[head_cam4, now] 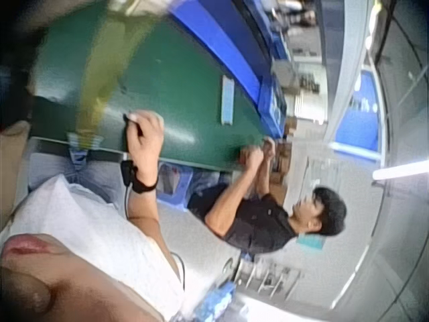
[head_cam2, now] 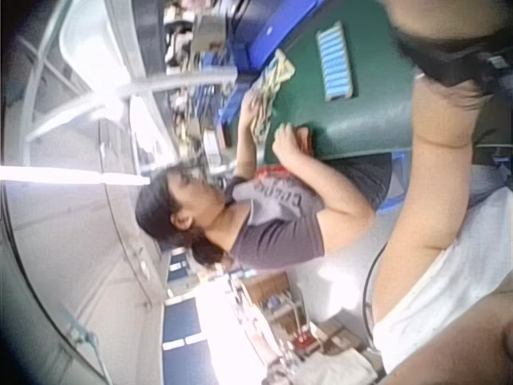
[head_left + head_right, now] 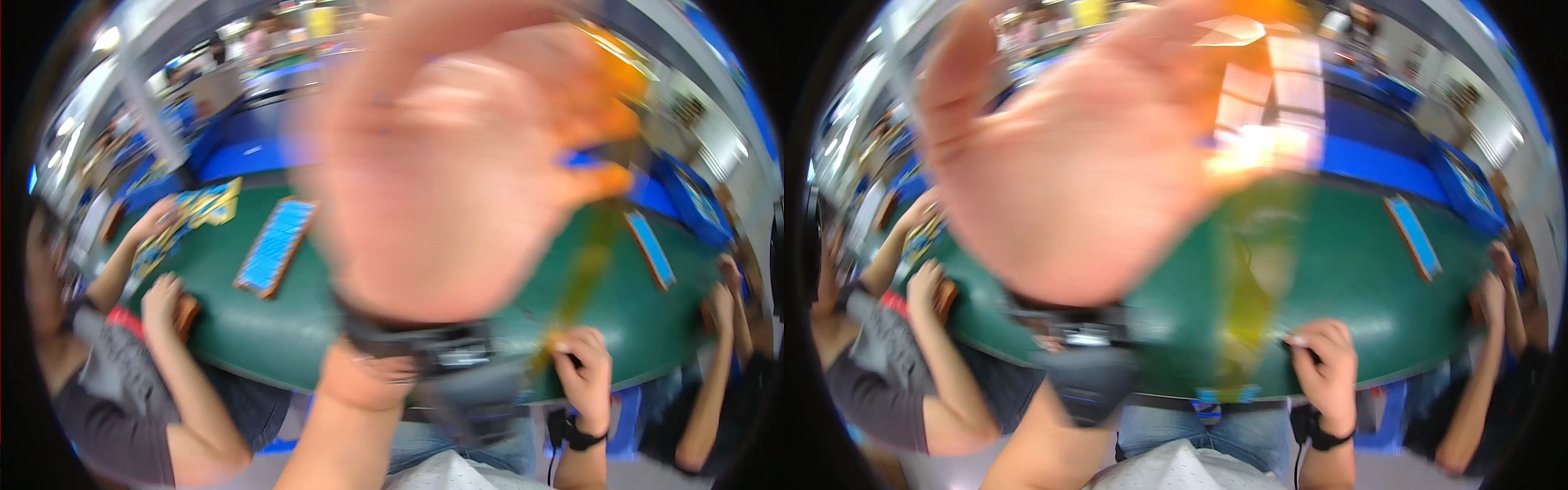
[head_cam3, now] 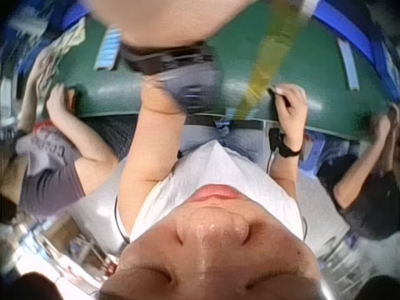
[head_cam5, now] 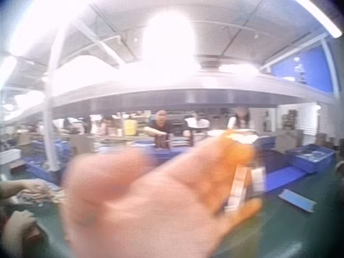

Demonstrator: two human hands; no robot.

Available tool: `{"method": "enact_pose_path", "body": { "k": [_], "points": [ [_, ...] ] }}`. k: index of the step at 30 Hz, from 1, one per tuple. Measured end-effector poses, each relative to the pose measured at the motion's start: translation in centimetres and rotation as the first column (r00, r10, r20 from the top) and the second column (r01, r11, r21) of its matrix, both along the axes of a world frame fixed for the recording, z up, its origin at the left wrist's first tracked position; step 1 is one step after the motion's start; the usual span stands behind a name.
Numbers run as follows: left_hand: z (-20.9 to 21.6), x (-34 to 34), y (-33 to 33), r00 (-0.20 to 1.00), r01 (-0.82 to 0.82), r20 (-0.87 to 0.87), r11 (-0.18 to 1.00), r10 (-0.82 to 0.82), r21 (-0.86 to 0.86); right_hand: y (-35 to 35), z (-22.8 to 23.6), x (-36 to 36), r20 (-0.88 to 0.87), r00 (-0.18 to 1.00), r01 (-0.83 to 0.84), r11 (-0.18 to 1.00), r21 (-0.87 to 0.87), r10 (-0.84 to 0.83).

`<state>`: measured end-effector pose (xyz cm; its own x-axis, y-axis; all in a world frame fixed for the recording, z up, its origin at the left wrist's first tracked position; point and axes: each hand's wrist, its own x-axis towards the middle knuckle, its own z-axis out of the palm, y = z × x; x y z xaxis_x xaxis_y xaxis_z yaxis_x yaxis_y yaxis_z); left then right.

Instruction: The person pulls a strip of yellow tape from a roll, presses it onto a row of blue components in a brown tray, and tears the tape. The person then moves the taped tray aside and pulls a new tray into position.

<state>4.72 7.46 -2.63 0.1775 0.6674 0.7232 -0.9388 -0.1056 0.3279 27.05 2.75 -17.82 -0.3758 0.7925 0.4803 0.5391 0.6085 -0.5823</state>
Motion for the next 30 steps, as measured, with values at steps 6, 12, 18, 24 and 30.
{"method": "enact_pose_path", "body": {
  "k": [6, 12, 18, 24, 30],
  "points": [
    [-3.7, -3.5, -3.9, 0.954, 0.286, -0.080, 0.958, -0.288, -0.031, 0.0, 0.6, 4.0, -0.163, 0.985, 0.038, 0.988, -0.151, -0.062],
    [-0.5, -5.6, -2.5, 0.949, 0.122, -0.285, 0.991, -0.132, -0.054, 3.5, 3.4, 11.7, 0.197, 0.937, 0.292, 0.956, 0.002, -0.287],
    [2.4, -6.8, -3.7, 0.903, -0.162, -0.414, 0.984, 0.116, -0.078, 13.6, 2.5, 17.0, 0.511, 0.683, 0.614, 0.789, -0.015, -0.522],
    [1.6, -5.5, -1.5, 0.913, -0.014, -0.408, 0.999, -0.005, -0.044, 17.3, 4.6, 19.1, 0.540, 0.632, 0.772, 0.519, -0.367, -0.556],
    [1.5, -5.3, -0.9, 0.928, 0.041, -0.369, 0.999, -0.051, -0.035, 18.4, 3.3, 22.0, 0.313, 0.770, 0.635, 0.618, -0.464, -0.556]
  ]
}}
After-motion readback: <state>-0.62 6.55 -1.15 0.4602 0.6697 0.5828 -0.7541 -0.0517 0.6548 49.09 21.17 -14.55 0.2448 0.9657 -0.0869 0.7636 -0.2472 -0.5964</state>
